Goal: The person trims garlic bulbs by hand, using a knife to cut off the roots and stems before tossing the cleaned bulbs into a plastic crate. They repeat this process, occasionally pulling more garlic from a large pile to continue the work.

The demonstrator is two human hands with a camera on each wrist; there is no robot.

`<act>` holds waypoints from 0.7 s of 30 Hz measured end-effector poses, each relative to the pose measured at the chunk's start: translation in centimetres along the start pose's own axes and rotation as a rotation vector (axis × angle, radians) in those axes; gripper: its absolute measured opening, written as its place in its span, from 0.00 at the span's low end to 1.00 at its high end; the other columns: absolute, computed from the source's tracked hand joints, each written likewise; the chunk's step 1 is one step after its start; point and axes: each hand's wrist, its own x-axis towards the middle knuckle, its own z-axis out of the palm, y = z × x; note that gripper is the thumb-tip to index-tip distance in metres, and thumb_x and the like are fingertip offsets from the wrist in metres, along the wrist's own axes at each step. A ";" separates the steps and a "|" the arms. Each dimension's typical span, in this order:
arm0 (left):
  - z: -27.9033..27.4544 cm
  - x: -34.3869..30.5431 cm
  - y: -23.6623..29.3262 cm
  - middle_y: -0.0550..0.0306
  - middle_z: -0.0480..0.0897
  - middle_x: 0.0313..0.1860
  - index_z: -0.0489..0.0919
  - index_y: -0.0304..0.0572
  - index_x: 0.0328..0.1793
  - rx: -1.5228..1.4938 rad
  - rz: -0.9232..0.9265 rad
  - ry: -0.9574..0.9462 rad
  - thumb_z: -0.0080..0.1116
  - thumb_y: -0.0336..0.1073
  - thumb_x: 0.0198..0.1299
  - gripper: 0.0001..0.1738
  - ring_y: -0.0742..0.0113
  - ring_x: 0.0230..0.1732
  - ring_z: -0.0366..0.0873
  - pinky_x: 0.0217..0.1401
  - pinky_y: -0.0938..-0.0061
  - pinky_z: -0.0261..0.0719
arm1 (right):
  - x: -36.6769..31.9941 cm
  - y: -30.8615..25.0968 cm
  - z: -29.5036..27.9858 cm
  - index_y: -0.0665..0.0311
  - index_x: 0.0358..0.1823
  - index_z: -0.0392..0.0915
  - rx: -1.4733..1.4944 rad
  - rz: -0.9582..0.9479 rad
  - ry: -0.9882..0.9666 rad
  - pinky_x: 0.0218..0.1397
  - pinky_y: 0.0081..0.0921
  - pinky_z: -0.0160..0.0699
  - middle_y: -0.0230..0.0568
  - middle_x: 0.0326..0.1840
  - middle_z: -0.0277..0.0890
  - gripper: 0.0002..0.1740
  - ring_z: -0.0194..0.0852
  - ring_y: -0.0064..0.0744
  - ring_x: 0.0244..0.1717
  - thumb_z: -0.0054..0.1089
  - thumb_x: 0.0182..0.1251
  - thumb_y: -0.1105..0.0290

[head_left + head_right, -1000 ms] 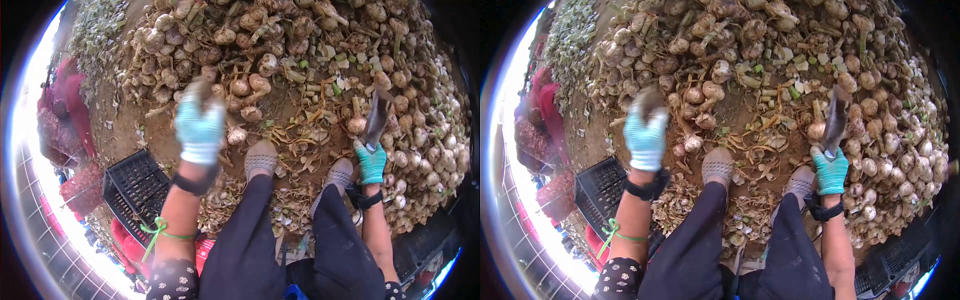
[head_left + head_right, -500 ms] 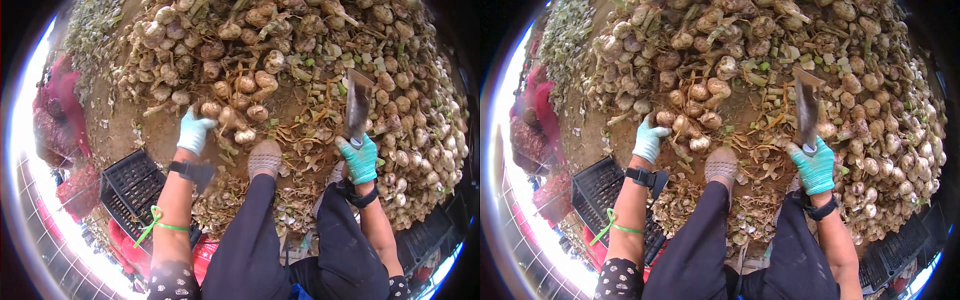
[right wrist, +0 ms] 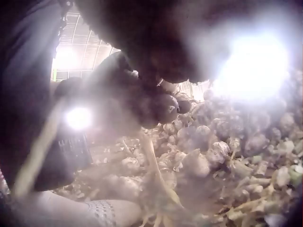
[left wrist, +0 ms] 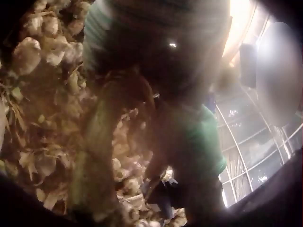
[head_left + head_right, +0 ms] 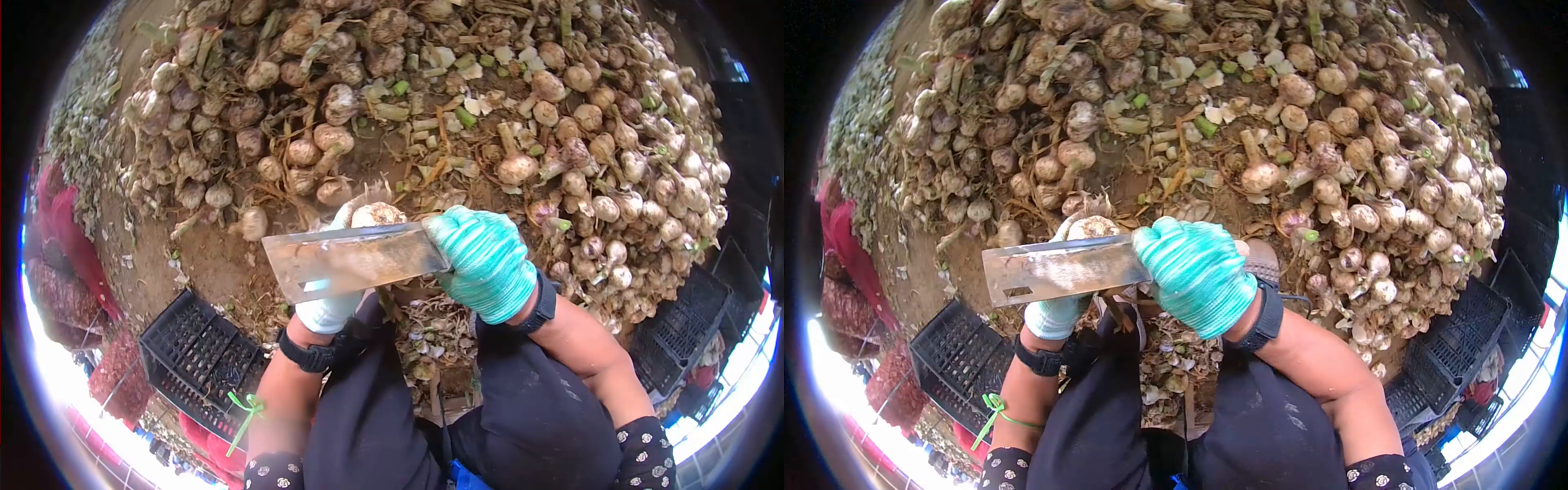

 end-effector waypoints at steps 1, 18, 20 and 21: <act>-1.1 0.1 -1.0 0.46 0.69 0.52 0.53 0.37 0.65 -0.221 -0.067 0.052 0.41 0.47 0.61 0.30 0.59 0.50 0.71 0.52 0.64 0.74 | -0.2 0.0 -0.2 0.62 0.33 0.71 0.001 0.007 0.004 0.27 0.31 0.68 0.38 0.25 0.67 0.15 0.70 0.37 0.24 0.55 0.38 0.71; 7.1 1.3 3.6 0.57 0.73 0.46 0.65 0.34 0.54 0.174 -0.029 -0.024 0.72 0.29 0.30 0.40 0.72 0.48 0.71 0.51 0.77 0.71 | -3.3 5.3 1.0 0.68 0.29 0.74 0.581 0.695 0.342 0.27 0.23 0.73 0.41 0.20 0.75 0.13 0.74 0.28 0.22 0.64 0.49 0.66; 7.8 1.6 3.2 0.56 0.72 0.49 0.61 0.36 0.59 0.120 0.002 -0.031 0.71 0.27 0.33 0.43 0.70 0.50 0.70 0.53 0.75 0.71 | -2.0 3.8 -0.9 0.68 0.29 0.74 0.895 0.785 0.229 0.27 0.22 0.72 0.38 0.20 0.75 0.14 0.73 0.25 0.22 0.65 0.49 0.65; 7.9 1.9 2.6 0.55 0.71 0.51 0.60 0.36 0.60 0.097 0.029 -0.028 0.71 0.27 0.33 0.44 0.69 0.52 0.69 0.53 0.75 0.71 | -1.6 3.3 -1.1 0.69 0.29 0.75 1.215 0.864 0.105 0.26 0.22 0.71 0.34 0.20 0.75 0.15 0.72 0.22 0.23 0.65 0.49 0.63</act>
